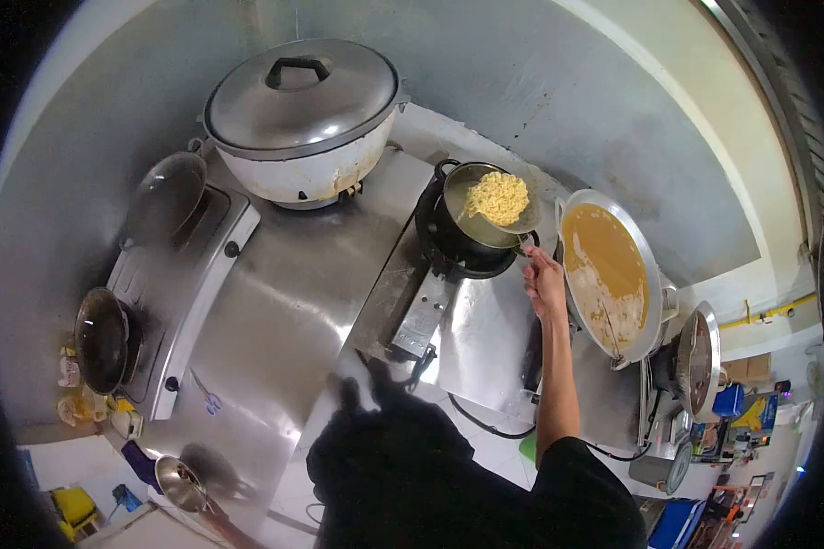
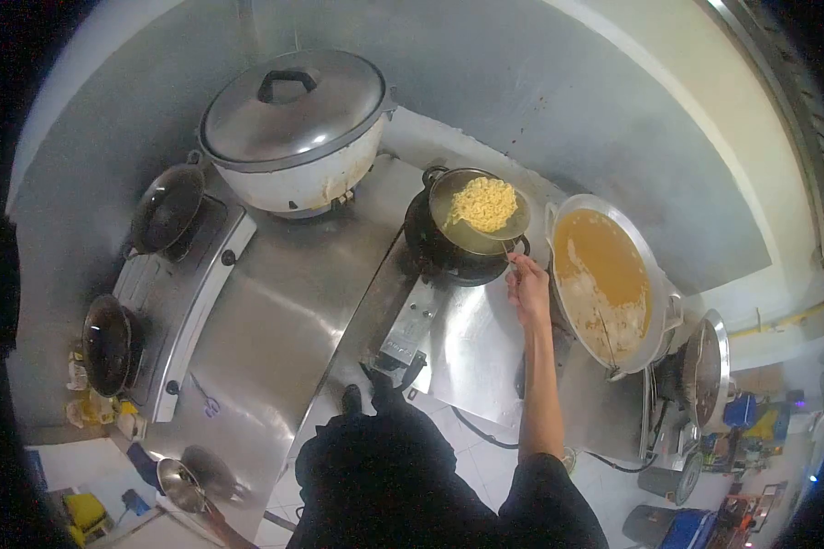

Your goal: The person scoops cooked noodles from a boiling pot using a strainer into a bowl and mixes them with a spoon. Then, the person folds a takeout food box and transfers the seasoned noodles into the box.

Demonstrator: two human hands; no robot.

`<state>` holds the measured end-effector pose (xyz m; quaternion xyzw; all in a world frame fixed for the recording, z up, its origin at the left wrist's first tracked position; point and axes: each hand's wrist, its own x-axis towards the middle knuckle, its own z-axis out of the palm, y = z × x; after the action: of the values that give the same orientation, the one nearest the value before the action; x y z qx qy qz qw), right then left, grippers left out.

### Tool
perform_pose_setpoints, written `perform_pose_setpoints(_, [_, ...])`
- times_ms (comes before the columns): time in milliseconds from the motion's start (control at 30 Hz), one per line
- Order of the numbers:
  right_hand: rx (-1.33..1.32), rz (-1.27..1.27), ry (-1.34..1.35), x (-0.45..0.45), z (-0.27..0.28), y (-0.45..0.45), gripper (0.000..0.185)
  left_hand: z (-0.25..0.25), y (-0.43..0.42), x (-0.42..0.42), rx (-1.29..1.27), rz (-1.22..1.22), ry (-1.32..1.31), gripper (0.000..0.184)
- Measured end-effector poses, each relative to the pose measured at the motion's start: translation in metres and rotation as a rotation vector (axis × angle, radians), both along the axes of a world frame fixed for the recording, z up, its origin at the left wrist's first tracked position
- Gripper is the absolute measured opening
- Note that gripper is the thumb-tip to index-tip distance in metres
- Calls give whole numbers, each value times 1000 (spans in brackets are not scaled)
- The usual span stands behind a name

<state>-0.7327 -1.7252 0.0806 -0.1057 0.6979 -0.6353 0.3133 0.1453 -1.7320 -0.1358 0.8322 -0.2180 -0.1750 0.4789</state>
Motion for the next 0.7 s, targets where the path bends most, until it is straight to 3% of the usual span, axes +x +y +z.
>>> perform_pose_setpoints(433, [-41, -39, 15, 0, 51, 4, 24, 20, -47, -15, -162, -152, 102, 64])
perform_pose_setpoints(633, [-78, -41, -12, -5, 85, 7, 23, -1, -25, -72, -293, -430, 370, 63])
perform_pose_setpoints(667, [-77, -45, -5, -5, 93, 8, 25, 44, -42, -139, -233, -462, 295, 43])
perform_pose_setpoints(700, [-72, -45, -6, -6, 101, 9, 23, 0, -60, -131, -289, -576, 297, 37])
